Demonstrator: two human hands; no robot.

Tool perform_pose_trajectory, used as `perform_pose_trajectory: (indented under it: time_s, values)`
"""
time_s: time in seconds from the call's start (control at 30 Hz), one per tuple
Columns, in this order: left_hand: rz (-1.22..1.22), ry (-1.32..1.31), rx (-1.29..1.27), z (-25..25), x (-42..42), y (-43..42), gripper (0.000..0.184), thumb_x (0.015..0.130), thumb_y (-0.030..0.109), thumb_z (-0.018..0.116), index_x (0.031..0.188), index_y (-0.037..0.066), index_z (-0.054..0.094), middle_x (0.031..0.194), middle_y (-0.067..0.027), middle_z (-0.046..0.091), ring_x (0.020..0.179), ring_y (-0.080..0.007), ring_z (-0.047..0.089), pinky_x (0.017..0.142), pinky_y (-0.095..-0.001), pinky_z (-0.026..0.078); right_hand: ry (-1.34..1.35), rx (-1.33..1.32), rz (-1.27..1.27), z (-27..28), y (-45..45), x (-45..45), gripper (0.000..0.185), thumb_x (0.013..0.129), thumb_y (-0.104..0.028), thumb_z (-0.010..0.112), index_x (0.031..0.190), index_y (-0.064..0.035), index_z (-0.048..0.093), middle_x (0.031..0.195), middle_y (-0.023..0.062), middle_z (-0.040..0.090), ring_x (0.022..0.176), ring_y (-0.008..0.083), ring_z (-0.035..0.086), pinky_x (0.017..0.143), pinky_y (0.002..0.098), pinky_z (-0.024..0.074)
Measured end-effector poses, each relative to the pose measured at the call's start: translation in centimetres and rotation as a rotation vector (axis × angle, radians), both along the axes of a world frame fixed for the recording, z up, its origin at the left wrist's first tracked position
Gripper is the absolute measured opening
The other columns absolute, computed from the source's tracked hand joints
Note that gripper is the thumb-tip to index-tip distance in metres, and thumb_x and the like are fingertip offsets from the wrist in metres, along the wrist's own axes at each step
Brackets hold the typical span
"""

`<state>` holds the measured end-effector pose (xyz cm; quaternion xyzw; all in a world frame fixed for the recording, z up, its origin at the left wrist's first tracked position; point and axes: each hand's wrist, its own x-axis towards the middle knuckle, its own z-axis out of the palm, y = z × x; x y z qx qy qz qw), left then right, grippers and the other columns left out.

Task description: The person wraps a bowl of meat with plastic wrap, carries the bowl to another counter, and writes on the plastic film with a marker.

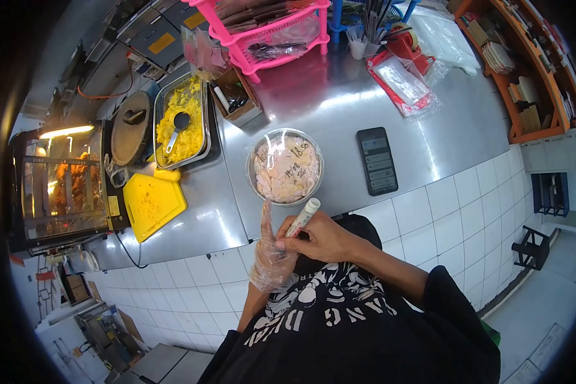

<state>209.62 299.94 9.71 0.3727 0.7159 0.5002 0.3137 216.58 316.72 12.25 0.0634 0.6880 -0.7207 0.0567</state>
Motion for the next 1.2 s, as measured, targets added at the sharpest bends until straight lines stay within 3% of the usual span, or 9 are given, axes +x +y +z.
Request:
perform_pose_trajectory:
  time_s: [0.37,0.47,0.5,0.63,0.73,0.8,0.9,1.1,1.2]
  values:
    - [0.216,-0.252,0.119,2.1,-0.7,2.2,0.092,0.078,0.003,0.055,0.150,0.003,-0.001,0.117,-0.0247,0.059,0.104,-0.0273,0.061,0.093,-0.0342,0.045,0.168,0.033,0.036,-0.8,0.3,-1.7,0.026,0.094,-0.021,0.061,0.100,0.0040,0.066,0.085,0.0086,0.066,0.079,0.0138,0.060,0.073,0.0307,0.0494]
    - [0.157,-0.183,0.055,3.1,-2.5,1.4,0.095,0.077,0.006,0.058,0.151,0.006,-0.002,0.117,-0.0255,0.057,0.102,-0.0276,0.062,0.085,-0.0325,0.049,0.214,-0.089,-0.139,-2.2,-0.5,-2.5,0.024,0.094,-0.023,0.060,0.099,0.0002,0.067,0.078,0.0049,0.064,0.070,0.0120,0.057,0.063,0.0292,0.0471]
    - [0.190,-0.390,-0.065,4.1,-2.8,1.0,0.098,0.081,0.012,0.064,0.151,0.008,-0.003,0.117,-0.0244,0.055,0.098,-0.0277,0.064,0.076,-0.0315,0.054,0.089,-0.169,-0.219,-2.3,0.2,-3.1,0.024,0.094,-0.025,0.060,0.097,-0.0017,0.067,0.077,0.0035,0.062,0.069,0.0106,0.056,0.062,0.0281,0.0456]
    - [0.322,-0.390,0.225,1.3,-3.3,-1.0,0.096,0.085,0.024,0.071,0.152,0.010,0.004,0.119,-0.0208,0.051,0.095,-0.0270,0.065,0.071,-0.0332,0.059,-0.224,-0.314,-0.477,-2.2,7.5,-6.8,0.027,0.095,-0.033,0.056,0.093,-0.0068,0.062,0.070,-0.0012,0.053,0.061,0.0035,0.046,0.055,0.0186,0.0368]
    - [0.486,-0.363,0.003,-1.8,-3.5,-3.2,0.087,0.086,0.020,0.069,0.151,0.009,0.012,0.120,-0.0206,0.051,0.097,-0.0262,0.064,0.071,-0.0314,0.058,-0.166,-0.002,-0.513,-2.9,11.4,-11.4,0.029,0.091,-0.034,0.057,0.089,-0.0055,0.061,0.069,-0.0001,0.054,0.055,0.0081,0.048,0.051,0.0228,0.0378]
    - [0.527,-0.331,-0.080,-3.5,-3.0,-4.1,0.071,0.088,0.015,0.068,0.146,0.005,0.029,0.116,-0.0160,0.055,0.090,-0.0198,0.063,0.071,-0.0284,0.056,-0.152,0.214,-0.411,-4.7,12.7,-14.6,0.030,0.088,-0.036,0.059,0.086,-0.0060,0.063,0.068,0.0022,0.056,0.052,0.0117,0.049,0.047,0.0268,0.0373]
    - [0.559,-0.311,-0.102,-5.2,-2.2,-4.5,0.057,0.089,0.013,0.067,0.139,0.000,0.042,0.108,-0.0098,0.059,0.079,-0.0110,0.059,0.069,-0.0233,0.051,-0.236,0.233,-0.131,-1.8,11.8,-19.4,0.032,0.084,-0.035,0.060,0.080,-0.0041,0.062,0.069,0.0055,0.058,0.047,0.0165,0.050,0.046,0.0332,0.0386]
    - [0.584,-0.392,-0.128,-6.7,-2.2,-3.5,0.061,0.089,0.014,0.065,0.142,0.005,0.037,0.114,-0.0137,0.056,0.093,-0.0208,0.063,0.071,-0.0302,0.058,-0.237,0.506,0.037,-4.5,10.1,-28.6,0.052,0.081,-0.051,0.060,0.063,-0.0023,0.061,0.056,0.0109,0.058,0.049,0.0234,0.060,0.045,0.0351,0.0439]
    - [0.734,-0.540,-0.066,-6.6,-2.0,-2.1,0.073,0.091,0.020,0.065,0.149,0.011,0.022,0.122,-0.0147,0.050,0.092,-0.0178,0.060,0.068,-0.0293,0.056,-0.237,0.638,-0.242,-3.4,9.9,-27.4,0.052,0.078,-0.053,0.063,0.073,-0.0014,0.065,0.075,0.0162,0.067,0.073,0.0320,0.068,0.061,0.0446,0.0493]
